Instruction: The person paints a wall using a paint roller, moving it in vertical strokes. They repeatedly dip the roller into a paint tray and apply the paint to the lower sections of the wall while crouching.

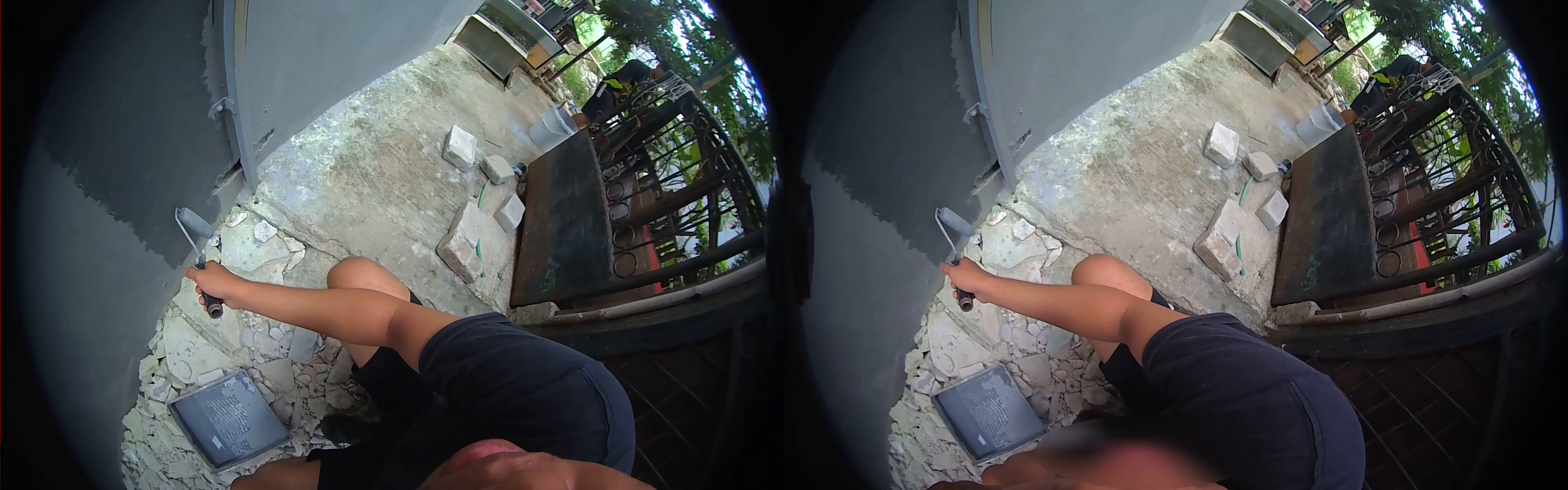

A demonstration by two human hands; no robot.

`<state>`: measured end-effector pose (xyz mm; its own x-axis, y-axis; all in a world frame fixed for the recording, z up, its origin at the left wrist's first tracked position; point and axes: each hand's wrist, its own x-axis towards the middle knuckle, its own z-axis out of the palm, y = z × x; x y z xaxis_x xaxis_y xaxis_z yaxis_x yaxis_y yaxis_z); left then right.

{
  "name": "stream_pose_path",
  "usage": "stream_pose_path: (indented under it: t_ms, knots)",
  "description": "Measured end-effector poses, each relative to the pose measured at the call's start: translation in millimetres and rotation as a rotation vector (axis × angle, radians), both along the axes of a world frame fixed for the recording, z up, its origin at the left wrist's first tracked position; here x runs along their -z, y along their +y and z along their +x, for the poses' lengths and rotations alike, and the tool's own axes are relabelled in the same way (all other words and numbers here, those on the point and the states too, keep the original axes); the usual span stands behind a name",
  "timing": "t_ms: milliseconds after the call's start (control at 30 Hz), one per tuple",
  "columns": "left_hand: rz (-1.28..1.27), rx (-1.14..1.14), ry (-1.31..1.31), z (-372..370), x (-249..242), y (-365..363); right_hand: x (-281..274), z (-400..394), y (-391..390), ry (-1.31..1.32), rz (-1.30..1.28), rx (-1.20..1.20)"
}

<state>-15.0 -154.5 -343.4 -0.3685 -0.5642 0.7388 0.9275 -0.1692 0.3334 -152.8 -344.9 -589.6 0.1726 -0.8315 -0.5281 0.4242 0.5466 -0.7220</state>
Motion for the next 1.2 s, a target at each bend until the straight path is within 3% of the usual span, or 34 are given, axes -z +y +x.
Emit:
stream_pose_path:
  t_ms: [1200]
  knots:
    - [0.194,-0.157,-0.043,-12.4,22.8,9.7,0.0,-15.3,-2.5,-0.024,-0.008,0.022]
